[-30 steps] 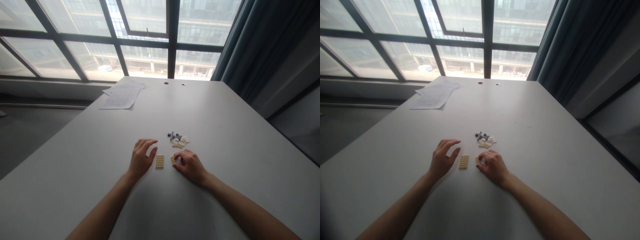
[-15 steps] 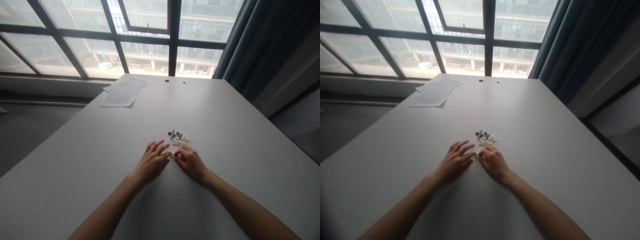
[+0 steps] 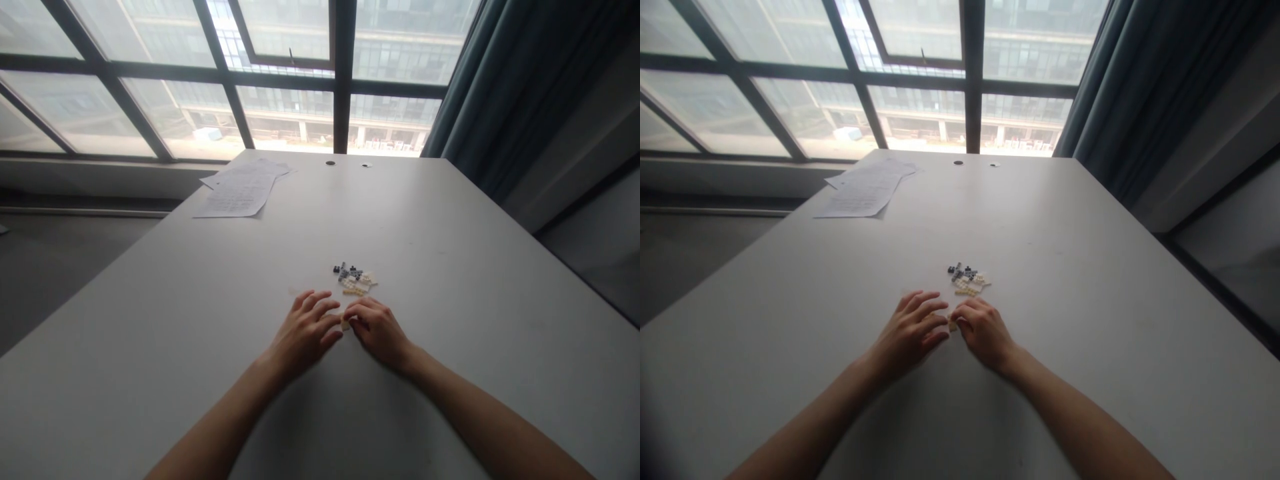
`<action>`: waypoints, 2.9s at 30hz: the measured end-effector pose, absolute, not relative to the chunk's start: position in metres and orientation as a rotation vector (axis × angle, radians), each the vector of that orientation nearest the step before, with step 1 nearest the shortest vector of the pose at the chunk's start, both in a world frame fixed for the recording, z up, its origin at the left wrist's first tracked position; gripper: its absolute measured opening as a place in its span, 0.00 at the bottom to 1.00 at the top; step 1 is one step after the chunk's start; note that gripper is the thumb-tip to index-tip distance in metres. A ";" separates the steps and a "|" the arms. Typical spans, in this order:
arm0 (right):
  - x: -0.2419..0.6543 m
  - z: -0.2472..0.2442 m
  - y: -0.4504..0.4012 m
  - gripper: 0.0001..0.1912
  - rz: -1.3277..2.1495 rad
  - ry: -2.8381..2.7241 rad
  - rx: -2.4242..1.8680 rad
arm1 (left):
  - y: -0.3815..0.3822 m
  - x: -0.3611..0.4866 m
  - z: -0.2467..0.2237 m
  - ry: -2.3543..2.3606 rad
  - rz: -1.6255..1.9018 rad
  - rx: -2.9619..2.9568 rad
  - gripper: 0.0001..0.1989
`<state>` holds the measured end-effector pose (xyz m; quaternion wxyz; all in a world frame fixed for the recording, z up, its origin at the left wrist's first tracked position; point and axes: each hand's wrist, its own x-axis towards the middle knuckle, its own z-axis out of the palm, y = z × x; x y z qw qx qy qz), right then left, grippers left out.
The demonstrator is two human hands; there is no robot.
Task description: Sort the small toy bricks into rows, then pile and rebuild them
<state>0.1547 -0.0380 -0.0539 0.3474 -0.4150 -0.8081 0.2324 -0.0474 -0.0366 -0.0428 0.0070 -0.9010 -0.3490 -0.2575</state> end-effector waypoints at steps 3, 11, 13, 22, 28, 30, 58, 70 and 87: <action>0.155 -0.053 -0.036 0.09 0.566 -2.027 -1.155 | -0.038 -0.043 -0.041 -1.162 -0.771 -2.784 0.13; 0.166 -0.048 -0.025 0.08 0.331 -1.959 -1.446 | -0.041 -0.035 -0.038 -1.295 -0.706 -2.768 0.12; 0.169 -0.047 -0.020 0.09 0.305 -1.991 -1.481 | -0.041 -0.036 -0.037 -1.301 -0.690 -2.800 0.11; 0.175 -0.041 -0.002 0.09 0.303 -2.107 -1.540 | -0.040 -0.040 -0.039 -1.335 -0.695 -2.810 0.19; 0.174 -0.044 -0.008 0.09 0.300 -2.166 -1.512 | -0.041 -0.041 -0.037 -1.335 -0.725 -2.790 0.19; 0.176 -0.044 -0.011 0.08 0.289 -2.174 -1.506 | -0.040 -0.041 -0.037 -1.331 -0.749 -2.777 0.19; 0.173 -0.039 -0.060 0.07 0.229 -1.930 -0.980 | -0.048 -0.035 -0.032 -0.903 -1.141 -2.682 0.12; 0.167 -0.042 -0.070 0.14 0.167 -1.941 -0.798 | -0.051 -0.030 -0.034 -0.864 -1.413 -2.785 0.07; 0.157 -0.042 -0.065 0.07 1.190 -1.396 -0.936 | -0.048 -0.031 -0.035 -0.971 -1.358 -2.686 0.14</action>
